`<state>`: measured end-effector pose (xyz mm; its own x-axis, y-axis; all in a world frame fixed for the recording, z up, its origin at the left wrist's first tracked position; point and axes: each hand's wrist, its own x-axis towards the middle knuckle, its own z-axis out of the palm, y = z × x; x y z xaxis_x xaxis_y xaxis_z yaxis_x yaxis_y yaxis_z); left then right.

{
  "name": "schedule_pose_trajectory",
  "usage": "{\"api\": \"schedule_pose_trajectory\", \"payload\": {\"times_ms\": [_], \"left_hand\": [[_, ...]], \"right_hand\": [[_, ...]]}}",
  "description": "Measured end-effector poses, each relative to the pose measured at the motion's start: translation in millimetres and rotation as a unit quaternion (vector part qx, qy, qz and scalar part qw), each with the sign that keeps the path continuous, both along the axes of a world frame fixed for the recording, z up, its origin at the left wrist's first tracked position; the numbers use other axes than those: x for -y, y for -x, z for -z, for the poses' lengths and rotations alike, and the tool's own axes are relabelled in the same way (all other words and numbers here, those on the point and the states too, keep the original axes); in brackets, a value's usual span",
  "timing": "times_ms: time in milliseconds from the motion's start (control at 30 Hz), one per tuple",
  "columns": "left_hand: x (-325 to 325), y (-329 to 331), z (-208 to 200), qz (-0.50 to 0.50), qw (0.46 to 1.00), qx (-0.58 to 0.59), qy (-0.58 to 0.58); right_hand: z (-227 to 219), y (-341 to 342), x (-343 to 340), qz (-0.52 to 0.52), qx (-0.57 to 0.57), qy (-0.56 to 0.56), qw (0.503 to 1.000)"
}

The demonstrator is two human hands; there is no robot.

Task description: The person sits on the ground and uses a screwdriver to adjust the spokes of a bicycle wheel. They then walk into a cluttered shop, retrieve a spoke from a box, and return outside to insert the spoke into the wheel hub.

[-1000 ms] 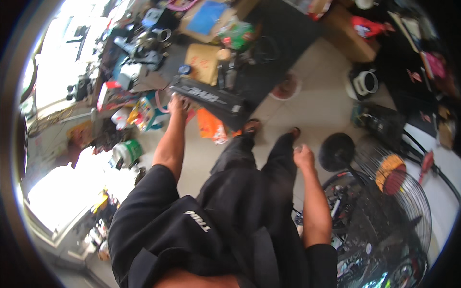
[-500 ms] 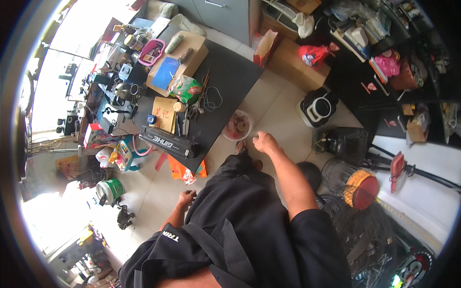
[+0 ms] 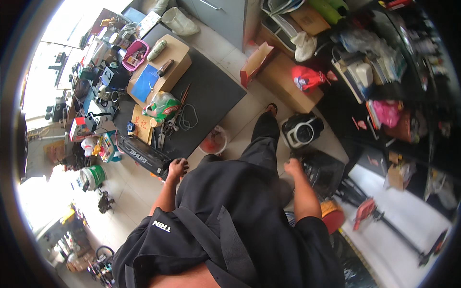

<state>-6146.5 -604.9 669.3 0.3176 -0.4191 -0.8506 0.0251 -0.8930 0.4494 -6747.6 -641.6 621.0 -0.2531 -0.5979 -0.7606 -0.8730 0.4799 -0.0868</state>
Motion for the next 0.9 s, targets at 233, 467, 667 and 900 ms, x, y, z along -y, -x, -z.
{"api": "schedule_pose_trajectory", "payload": {"times_ms": [233, 467, 667, 900], "left_hand": [[110, 102, -29, 0.02, 0.994, 0.106, 0.005], [198, 180, -60, 0.068, 0.989, 0.122, 0.044], [257, 199, -66, 0.055, 0.987, 0.148, 0.04], [306, 154, -15, -0.019, 0.984, 0.161, 0.075]], "right_hand": [[-51, 76, 137, 0.062, 0.094, -0.07, 0.991], [-23, 182, 296, 0.183, 0.151, 0.069, 0.969], [-73, 150, 380, 0.208, 0.229, 0.086, 0.947], [-77, 116, 412, 0.258, 0.273, 0.096, 0.922]]}}
